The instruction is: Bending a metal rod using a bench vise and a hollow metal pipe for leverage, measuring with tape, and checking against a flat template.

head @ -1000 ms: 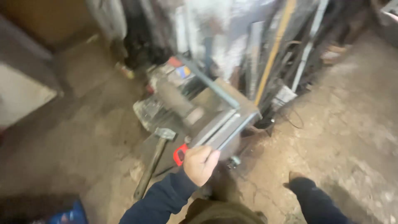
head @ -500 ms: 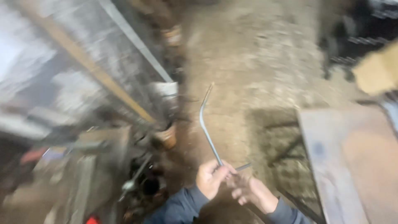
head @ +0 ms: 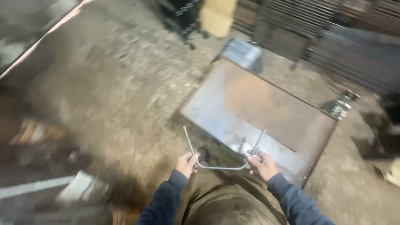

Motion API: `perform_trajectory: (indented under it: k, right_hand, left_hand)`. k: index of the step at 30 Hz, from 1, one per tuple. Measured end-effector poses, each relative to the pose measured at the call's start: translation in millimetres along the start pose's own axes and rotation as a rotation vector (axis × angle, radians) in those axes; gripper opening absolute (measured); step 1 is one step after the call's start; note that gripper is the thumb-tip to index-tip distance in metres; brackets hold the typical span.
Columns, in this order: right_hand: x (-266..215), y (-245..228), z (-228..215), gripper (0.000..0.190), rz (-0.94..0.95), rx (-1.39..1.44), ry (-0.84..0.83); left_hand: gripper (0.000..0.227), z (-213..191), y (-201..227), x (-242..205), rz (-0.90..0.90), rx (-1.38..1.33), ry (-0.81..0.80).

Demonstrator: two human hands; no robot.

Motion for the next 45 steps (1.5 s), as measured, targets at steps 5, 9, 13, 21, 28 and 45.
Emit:
perform_trajectory:
  k: [5,9,13,21,28,45]
  right_hand:
    - [24.7,40.5,-30.0,0.034,0.219,0.175,0.221]
    - [63.0,62.9,-57.6,0.024,0.261,0.231,0.333]
    - [96.2,86.7,-85.3,0.018,0.241,0.162,0.587]
    - [125.1,31.9,-120.2,0.025,0.221,-0.099,0.768]
    - [126.1,4.1,-123.6,0.054,0.345,-0.562,0.674]
    - [135.2,2.9,-115.9,0.050,0.466,-0.749,0.678]
  left_hand:
    - [0.023,46.5,26.1,96.5,0.030,0.204,-0.177]
    - [0.028,84.3,13.9,194.4,0.105,0.370,-0.397]
    - [0.029,135.3,57.7,233.9,0.430,0.683,-0.405]
    - [0.035,186.6,65.7,306.3,0.451,0.941,-0.332]
    - [0.038,193.5,77.9,319.7,0.327,1.045,-0.162]
    - [0.040,209.0,107.4,305.3,0.159,0.894,-0.192]
Point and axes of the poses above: each hand's wrist, its own x-axis towards the middle knuckle, its own z-axis out of the palm, y = z × x, the point moved 3 cm from there along x, towards the middle knuckle, and after that the axes turned 10 degrees about -x, right-handed, at the moved point
